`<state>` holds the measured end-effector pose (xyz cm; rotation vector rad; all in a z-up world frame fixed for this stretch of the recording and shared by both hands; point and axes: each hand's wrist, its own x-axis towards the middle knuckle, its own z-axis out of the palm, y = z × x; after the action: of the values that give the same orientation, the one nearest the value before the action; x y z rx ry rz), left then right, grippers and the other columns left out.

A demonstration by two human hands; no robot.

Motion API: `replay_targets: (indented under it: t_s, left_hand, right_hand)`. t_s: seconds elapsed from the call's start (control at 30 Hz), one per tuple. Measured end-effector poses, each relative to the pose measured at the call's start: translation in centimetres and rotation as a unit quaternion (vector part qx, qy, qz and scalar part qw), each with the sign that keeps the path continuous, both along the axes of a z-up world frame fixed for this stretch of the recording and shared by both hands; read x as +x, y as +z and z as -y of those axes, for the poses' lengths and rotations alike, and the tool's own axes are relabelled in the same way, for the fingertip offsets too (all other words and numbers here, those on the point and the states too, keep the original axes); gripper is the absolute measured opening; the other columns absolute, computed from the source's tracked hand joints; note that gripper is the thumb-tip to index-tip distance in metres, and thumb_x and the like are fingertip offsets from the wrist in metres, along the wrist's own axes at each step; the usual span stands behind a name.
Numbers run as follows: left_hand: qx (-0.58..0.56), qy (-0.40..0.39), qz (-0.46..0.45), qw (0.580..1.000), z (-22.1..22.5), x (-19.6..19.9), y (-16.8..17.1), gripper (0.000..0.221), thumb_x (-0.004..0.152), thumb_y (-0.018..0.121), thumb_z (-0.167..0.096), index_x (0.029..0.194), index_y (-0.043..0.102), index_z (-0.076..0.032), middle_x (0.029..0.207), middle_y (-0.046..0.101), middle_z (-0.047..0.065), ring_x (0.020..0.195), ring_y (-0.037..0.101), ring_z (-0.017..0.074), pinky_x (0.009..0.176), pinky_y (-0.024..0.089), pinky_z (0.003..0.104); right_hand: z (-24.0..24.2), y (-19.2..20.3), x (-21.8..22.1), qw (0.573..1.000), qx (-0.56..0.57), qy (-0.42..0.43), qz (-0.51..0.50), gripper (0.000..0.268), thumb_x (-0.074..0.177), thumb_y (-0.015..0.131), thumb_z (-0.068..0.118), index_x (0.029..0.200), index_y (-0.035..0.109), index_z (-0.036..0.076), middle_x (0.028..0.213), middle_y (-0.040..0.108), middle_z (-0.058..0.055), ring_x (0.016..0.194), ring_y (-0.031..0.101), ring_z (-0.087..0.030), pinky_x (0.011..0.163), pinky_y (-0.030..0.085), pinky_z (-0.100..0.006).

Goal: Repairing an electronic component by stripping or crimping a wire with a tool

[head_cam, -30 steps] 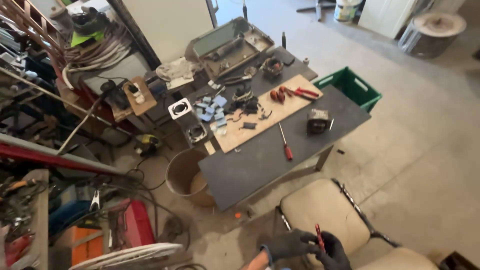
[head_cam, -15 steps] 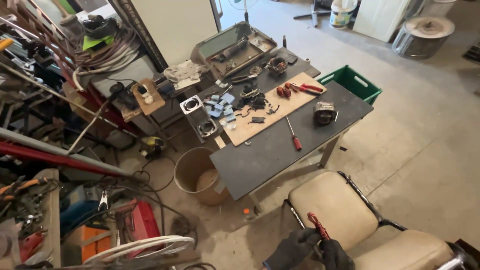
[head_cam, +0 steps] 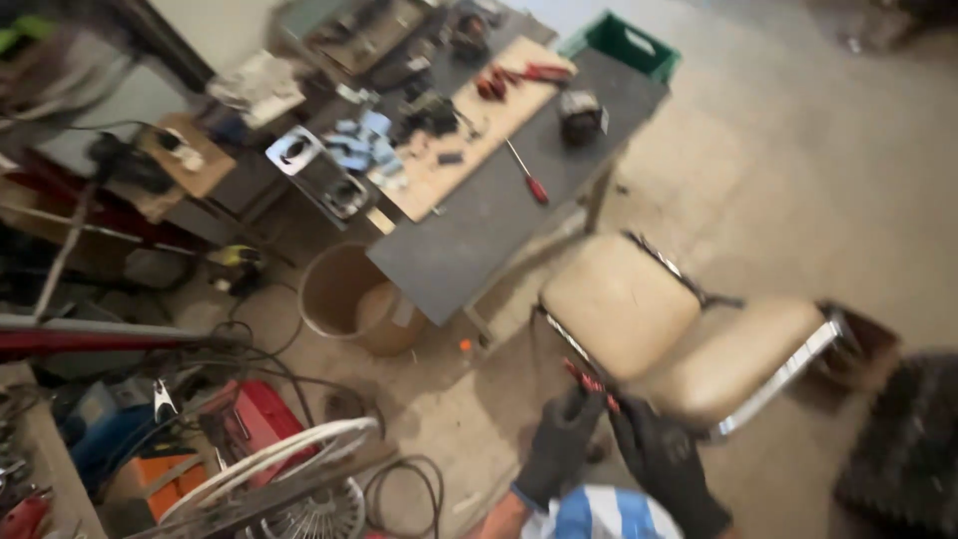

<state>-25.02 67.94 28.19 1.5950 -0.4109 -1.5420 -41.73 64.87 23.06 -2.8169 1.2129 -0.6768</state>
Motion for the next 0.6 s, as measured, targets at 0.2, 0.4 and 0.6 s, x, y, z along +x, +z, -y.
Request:
replay_targets:
  t_s: [0.2,0.4,0.6]
  left_hand:
    - [-0.235,-0.055,0.097,0.966,-1.9,-1.0,-3.7,0.017,0.101,0.065,-0.03,0.092,0.069,-0.016,0.079,0.063,-0.008,0.077,0.052,0.0053,0.072,0.046,0.027]
    - [-0.262,-0.033,0.074,0.962,-4.0,-4.8,-2.2,0.022,0.1,0.069,-0.032,0.09,0.069,-0.013,0.082,0.058,-0.008,0.079,0.05,0.0067,0.069,0.044,0.027]
    - [-0.135,0.049,0.142,0.979,-8.3,-10.4,0.0,0.028,0.094,0.066,-0.036,0.105,0.079,-0.013,0.099,0.082,-0.001,0.093,0.071,0.0067,0.083,0.055,0.025]
  right_hand:
    - [-0.2,6.3,-1.1,0.863,0.476,-0.061,0.158,0.043,0.103,0.035,0.033,0.079,0.067,0.016,0.07,0.068,-0.004,0.066,0.064,-0.019,0.07,0.047,-0.036]
    - [-2.1,5.2,-5.0,0.421,0.806,-0.11,0.401,0.049,0.109,0.043,0.04,0.07,0.035,0.012,0.051,0.021,0.001,0.039,0.015,-0.008,0.034,0.006,-0.026]
    - [-3.7,2.5,-10.9,0.976,0.207,0.069,0.026,0.018,0.095,0.06,0.037,0.108,0.067,0.025,0.08,0.074,-0.001,0.073,0.072,-0.031,0.059,0.051,-0.047]
